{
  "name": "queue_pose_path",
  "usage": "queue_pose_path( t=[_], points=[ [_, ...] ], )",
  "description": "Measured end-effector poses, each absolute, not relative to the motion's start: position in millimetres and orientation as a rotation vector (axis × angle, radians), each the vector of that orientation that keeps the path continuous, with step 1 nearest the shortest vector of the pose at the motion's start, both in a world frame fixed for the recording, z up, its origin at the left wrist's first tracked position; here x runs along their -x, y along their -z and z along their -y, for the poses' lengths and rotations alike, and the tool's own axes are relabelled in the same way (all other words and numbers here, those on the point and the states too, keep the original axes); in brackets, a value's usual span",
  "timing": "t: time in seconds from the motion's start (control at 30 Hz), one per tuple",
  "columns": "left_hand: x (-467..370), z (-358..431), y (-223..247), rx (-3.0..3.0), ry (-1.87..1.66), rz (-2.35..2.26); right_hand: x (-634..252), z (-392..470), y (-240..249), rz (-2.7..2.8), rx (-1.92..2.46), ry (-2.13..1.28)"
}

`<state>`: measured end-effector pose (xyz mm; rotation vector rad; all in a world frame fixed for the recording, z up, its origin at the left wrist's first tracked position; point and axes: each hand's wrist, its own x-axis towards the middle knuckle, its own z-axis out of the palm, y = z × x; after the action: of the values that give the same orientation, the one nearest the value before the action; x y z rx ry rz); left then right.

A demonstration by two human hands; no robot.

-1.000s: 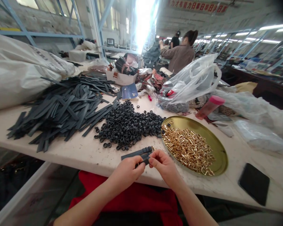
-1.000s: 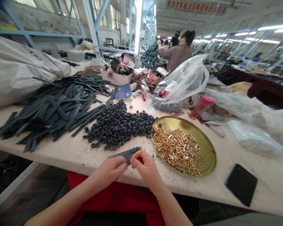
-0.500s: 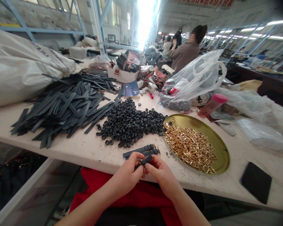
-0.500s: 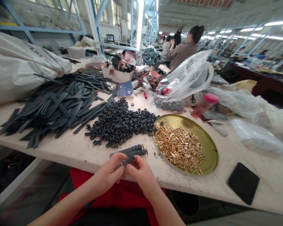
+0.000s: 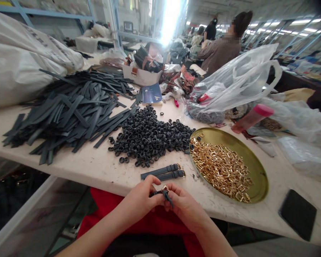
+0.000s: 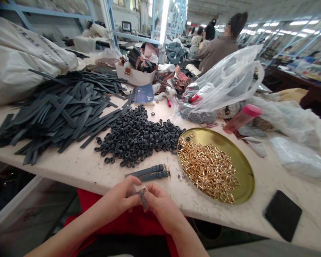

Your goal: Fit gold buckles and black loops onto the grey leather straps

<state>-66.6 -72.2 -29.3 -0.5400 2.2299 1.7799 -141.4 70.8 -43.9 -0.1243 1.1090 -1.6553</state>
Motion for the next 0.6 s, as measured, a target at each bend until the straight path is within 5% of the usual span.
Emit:
queue_pose_path(
  t=[0.37, 0.6],
  points=[
    [66.6, 64.4, 24.7, 0.622, -2.025, -1.931, 135.3, -67.1, 46.4, -1.519, 0.155, 1.841],
    [60.5, 60.3, 24.4, 0.563, -2.074, -1.753, 135.6, -81.4, 47.3, -1.798, 0.348, 1.642]
  ],
)
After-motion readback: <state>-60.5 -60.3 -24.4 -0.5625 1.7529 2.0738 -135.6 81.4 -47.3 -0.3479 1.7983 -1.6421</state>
